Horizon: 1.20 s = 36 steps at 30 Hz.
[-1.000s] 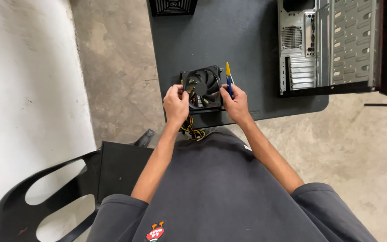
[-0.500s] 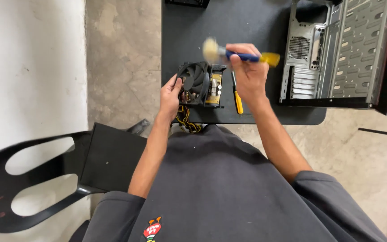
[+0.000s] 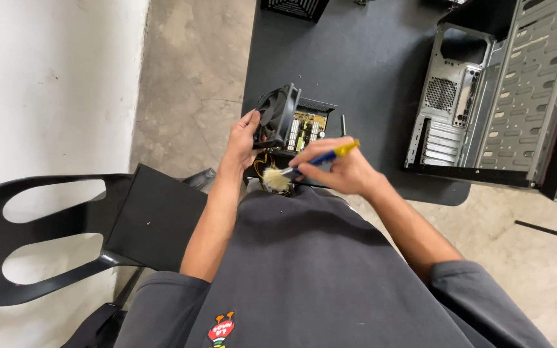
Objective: Cleaning and reassembling a computer power supply unit using a brush and a screwdriver on a repair bench.
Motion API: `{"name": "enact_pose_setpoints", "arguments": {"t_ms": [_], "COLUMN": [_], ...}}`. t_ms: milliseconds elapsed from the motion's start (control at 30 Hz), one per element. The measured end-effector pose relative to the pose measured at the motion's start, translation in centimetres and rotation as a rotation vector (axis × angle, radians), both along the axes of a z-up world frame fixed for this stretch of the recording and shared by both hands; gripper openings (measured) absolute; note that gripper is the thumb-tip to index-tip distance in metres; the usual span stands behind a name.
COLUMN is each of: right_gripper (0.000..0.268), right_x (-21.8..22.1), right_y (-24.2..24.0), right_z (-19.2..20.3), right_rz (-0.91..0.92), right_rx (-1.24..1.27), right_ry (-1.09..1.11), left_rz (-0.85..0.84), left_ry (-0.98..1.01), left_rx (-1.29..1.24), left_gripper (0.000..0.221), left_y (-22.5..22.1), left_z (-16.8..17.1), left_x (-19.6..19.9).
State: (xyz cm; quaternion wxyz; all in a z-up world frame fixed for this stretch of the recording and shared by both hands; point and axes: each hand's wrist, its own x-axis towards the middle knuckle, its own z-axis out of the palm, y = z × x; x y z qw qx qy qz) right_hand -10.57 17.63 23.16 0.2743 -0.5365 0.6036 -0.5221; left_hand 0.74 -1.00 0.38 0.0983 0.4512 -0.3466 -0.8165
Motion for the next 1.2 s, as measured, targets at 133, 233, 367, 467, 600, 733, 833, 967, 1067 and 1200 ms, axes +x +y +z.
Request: {"name": "enact_pose_setpoints", "arguments": {"t_ms": [133, 233, 367, 467, 600, 733, 833, 967, 1067, 1200], "right_gripper": [0.015, 0.025, 0.017, 0.017, 0.008, 0.008, 0.018, 0.013, 0.015, 0.009], "right_x": [-3.7, -5.6, -9.9, -7.9, -8.6, -2.6, 2.7, 4.9, 5.1, 7.3], "right_y": [-0.3, -1.3, -2.1, -1.7, -2.1, -2.9, -2.5, -3.4, -5.3, -6.0], "right_z": [-3.1, -4.0, -3.9, -2.7, -2.6, -0.5, -3.4, -4.2, -3.7, -5.3], "right_rz": [-0.181, -0.156, -0.432, -0.312, -0.534, -0.429, -0.248, -0.082, -0.177, 0.065], "right_rx": [-0.070, -0.046, -0.197, -0.103, -0.288, -0.480, -0.367, -0.155, -0.132, 0.041], "right_ry": [-0.075, -0.818, -0.253, -0.395, 0.392, 0.445, 0.514, 0.510, 0.549, 0.382], "left_rz": [0.013, -0.002, -0.017, -0.027, -0.114, 0.125, 0.199, 0.025, 0.024, -0.031], "left_ry": [0.034, 0.046, 0.048, 0.036, -0.039, 0.155, 0.165, 0.373, 0.337, 0.309], "left_rx": [0.038, 0.031, 0.056, 0.091, 0.285, 0.539, 0.556, 0.693, 0.875, 0.952], "left_gripper": [0.036, 0.035, 0.036, 0.036, 0.063, 0.052, 0.031, 0.038, 0.037, 0.045], "left_y": [0.4, 0.9, 0.9, 0.6, 0.2, -1.2, -1.2, -3.3, -4.3, -5.5], "left_z": [3.4, 3.2, 4.4, 4.8, 6.8, 1.3, -4.5, -8.6, -7.0, -6.0], "left_x": [0.0, -0.7, 0.1, 0.4, 0.4, -0.4, -0.5, 0.0, -0.4, 1.1]}}
